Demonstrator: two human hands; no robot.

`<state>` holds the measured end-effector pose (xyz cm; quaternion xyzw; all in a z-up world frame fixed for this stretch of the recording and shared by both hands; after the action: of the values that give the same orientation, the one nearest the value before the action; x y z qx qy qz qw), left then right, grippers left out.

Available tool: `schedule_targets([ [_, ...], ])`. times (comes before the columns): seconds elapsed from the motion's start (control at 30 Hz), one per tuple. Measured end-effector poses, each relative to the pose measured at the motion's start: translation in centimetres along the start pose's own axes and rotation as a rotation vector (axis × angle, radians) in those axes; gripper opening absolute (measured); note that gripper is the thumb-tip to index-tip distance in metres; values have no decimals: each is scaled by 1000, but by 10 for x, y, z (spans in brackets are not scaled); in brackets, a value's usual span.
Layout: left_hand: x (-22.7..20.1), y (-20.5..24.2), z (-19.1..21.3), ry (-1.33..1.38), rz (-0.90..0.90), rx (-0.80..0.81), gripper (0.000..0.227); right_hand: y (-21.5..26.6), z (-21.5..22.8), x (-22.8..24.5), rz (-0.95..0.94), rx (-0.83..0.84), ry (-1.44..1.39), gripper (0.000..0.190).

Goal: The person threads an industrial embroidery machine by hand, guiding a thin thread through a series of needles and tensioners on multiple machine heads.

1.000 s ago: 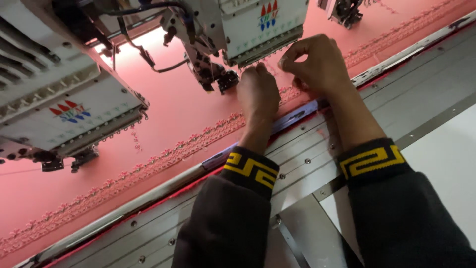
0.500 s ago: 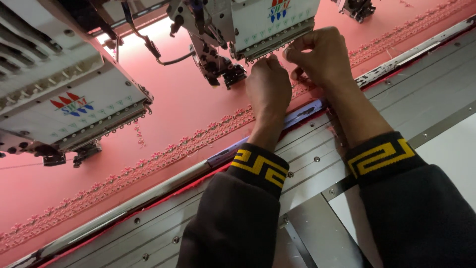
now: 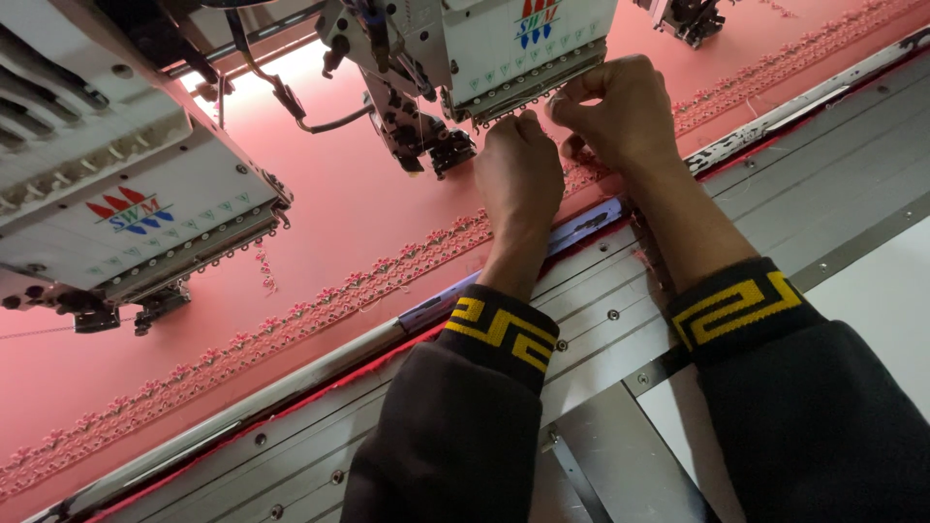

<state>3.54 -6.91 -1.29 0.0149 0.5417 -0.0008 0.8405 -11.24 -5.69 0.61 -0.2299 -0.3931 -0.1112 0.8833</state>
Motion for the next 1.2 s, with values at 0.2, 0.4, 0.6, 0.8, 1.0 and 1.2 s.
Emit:
schedule_targets([
  [0.2,-1,2,1,21,12,10,46,1,1,4,17,-17,34,8],
  [0.4,-5,7,6,23,10,31,45,4,-2,6,-50,50,-72,23],
  [0.6,4,-9,-27,808,243,155,34,7,-1,11,-161,44,-307,23],
  [0.8,24,-31,-52,1183,545,5,18,15,3,22,-214,6,-90,12],
  [1.0,15,-24,-46,1162,681,-38,21,17,4,23,-258,-1,-199,10],
  [1.2,22,-31,-56,1186,680,-94,24,9,3,15,-203,6,-63,5],
])
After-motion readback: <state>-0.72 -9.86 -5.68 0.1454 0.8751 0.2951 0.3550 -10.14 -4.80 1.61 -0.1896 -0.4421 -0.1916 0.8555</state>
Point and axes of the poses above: each hand's wrist, its own y-axis away from the middle knuckle, its own z-axis out of the back of the hand, x = y × z, the point moved 6 cm from there along -y, towards the middle knuckle, and after that the axes turned 1 degree about -z, right-handed, at the moved point
